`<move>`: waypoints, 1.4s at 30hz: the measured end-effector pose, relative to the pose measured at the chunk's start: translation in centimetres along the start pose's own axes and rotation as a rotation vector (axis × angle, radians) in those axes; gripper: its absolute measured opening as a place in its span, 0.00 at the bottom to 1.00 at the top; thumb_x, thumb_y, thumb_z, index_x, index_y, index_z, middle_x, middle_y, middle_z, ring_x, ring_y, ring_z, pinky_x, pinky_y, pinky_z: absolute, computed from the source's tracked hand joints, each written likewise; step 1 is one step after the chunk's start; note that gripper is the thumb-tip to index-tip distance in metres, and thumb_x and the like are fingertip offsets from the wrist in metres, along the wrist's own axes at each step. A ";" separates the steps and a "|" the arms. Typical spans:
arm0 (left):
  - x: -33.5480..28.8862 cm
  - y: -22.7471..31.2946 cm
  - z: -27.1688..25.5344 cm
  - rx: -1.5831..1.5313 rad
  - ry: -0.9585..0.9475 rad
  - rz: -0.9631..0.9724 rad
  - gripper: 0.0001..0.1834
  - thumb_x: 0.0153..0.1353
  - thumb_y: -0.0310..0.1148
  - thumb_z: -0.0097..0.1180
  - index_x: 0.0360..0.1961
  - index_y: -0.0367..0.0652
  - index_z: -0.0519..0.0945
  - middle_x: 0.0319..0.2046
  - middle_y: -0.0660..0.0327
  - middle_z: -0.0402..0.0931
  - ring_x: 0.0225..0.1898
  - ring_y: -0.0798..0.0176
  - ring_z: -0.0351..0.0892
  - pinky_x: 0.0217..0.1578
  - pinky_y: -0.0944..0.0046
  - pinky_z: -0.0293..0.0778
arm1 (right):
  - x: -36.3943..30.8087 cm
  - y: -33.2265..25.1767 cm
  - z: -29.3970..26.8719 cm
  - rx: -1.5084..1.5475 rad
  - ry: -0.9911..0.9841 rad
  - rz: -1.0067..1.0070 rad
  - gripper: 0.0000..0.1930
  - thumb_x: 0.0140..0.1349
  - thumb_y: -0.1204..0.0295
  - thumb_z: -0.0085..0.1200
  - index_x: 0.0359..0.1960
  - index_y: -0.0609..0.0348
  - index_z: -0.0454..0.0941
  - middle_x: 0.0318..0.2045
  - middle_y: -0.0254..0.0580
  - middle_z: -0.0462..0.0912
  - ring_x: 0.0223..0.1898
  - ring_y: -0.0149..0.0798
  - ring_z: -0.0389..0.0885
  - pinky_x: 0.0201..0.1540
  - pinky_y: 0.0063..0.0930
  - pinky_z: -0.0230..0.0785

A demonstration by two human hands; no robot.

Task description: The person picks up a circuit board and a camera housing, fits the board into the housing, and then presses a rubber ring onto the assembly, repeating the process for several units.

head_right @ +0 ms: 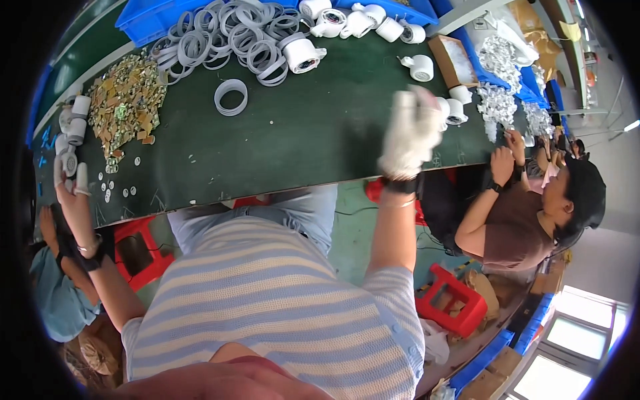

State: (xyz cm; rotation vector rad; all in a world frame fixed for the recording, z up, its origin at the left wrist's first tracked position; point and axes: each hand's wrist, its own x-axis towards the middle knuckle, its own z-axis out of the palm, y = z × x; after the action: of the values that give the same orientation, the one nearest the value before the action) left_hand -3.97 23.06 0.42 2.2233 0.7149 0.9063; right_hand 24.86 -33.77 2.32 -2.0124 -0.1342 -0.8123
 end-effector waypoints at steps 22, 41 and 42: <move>-11.1 16.0 10.1 -1.282 -0.629 -0.646 0.35 0.75 0.38 0.56 0.78 0.51 0.55 0.57 0.55 0.77 0.49 0.52 0.86 0.49 0.57 0.84 | -7.6 -9.6 11.7 0.044 -0.685 -0.752 0.18 0.60 0.77 0.63 0.53 0.48 0.84 0.47 0.39 0.85 0.45 0.42 0.83 0.47 0.36 0.74; -9.1 17.4 8.8 -0.048 -0.770 0.471 0.37 0.56 0.27 0.67 0.69 0.58 0.75 0.51 0.55 0.76 0.48 0.47 0.81 0.48 0.54 0.80 | -8.5 -15.8 4.3 -0.024 -0.943 -0.876 0.14 0.54 0.72 0.70 0.42 0.40 0.86 0.41 0.29 0.83 0.43 0.42 0.76 0.47 0.43 0.66; -8.8 17.4 8.6 -0.080 -0.840 0.462 0.35 0.58 0.28 0.67 0.68 0.56 0.75 0.50 0.56 0.76 0.49 0.49 0.81 0.49 0.55 0.80 | -7.9 -16.3 4.2 0.048 -0.987 -0.827 0.13 0.54 0.73 0.70 0.41 0.42 0.85 0.43 0.31 0.84 0.44 0.44 0.77 0.48 0.43 0.68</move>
State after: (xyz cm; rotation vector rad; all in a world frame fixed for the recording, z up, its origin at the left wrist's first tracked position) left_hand 1.29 2.83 4.32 2.4285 -0.2249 0.1141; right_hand 14.35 -19.49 8.03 -2.1260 -1.5914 -0.1794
